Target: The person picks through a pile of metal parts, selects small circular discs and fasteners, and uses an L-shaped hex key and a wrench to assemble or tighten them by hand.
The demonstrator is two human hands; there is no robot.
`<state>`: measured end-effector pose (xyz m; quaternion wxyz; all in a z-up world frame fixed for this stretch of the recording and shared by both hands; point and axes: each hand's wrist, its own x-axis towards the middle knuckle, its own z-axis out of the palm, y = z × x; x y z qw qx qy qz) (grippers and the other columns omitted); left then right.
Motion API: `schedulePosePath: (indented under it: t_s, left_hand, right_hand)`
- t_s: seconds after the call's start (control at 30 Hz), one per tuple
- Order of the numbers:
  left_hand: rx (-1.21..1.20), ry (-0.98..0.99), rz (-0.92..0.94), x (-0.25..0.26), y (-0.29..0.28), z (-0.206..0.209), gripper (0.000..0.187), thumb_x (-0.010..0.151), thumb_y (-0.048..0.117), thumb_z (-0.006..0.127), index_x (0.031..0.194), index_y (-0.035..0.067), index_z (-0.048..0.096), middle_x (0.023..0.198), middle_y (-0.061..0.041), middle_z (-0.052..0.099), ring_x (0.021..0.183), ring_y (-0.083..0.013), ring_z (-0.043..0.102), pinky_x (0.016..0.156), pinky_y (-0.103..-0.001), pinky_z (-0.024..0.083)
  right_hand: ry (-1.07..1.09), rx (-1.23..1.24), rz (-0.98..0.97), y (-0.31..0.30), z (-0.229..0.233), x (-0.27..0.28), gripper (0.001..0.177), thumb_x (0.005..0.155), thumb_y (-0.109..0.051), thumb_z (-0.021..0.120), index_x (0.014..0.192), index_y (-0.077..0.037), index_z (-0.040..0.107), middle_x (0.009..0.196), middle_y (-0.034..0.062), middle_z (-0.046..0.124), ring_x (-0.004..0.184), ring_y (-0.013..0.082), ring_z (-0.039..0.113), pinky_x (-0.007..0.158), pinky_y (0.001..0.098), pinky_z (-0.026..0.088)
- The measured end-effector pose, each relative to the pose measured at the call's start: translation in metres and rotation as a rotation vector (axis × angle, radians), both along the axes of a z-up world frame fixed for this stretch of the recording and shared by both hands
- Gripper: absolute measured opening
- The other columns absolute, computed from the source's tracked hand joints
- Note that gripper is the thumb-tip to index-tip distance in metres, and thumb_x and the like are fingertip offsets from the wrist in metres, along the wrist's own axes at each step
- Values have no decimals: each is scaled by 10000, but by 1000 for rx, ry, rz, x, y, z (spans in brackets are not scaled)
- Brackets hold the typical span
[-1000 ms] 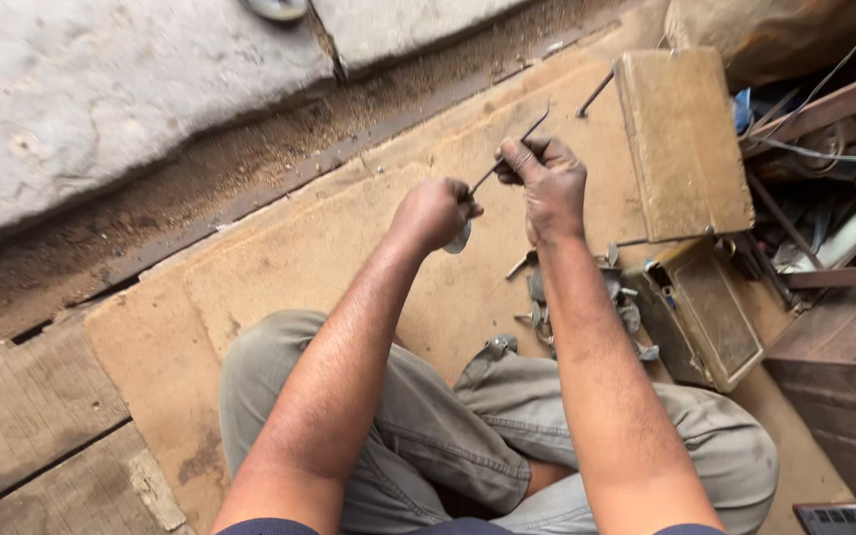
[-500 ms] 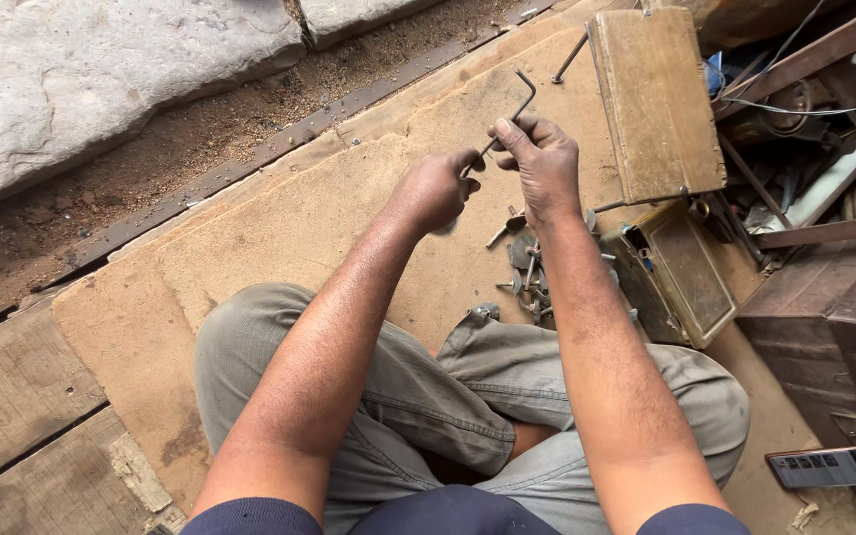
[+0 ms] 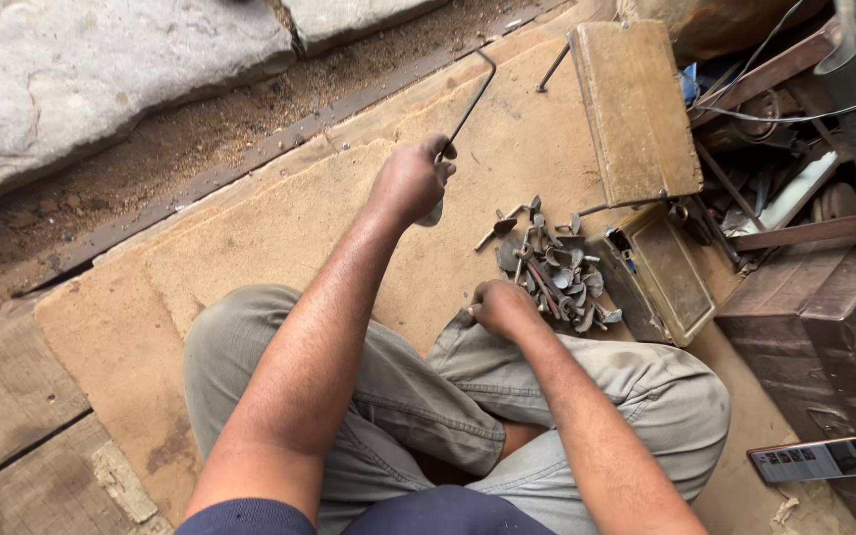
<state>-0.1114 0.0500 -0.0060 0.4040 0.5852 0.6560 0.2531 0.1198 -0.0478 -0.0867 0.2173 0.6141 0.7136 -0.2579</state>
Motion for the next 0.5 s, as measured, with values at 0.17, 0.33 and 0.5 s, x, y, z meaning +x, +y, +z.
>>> schedulePosePath:
  t_s: [0.17,0.33,0.5]
  left_hand:
    - [-155,-84,25,-4,-2,11,299,1003,278,620,1277,168,663,1018,-75,755,902,-163,717,798,-376,589]
    - [-202,-228,35,-3,3,14,305,989,258,633,1283,191,680,1051,-34,746,926,-125,709,823,-363,605]
    - [-233,-149,-57,2,3,8,310,976,264,647,1279,219,692,1108,-30,760,949,-133,714,855,-368,600]
  right_hand:
    - [-25,86,-251,38,34,36,332,878,-441,772,1086,-183,783,1054,61,782,952,215,740,891,399,571]
    - [-275,232,-236,61,76,78,281,910,-418,734,1114,-232,787,1092,71,767,995,251,710,904,479,545]
    - [187,268,-411,79,101,36,385,942,-501,689,1194,-220,763,1097,81,772,987,231,704,896,468,554]
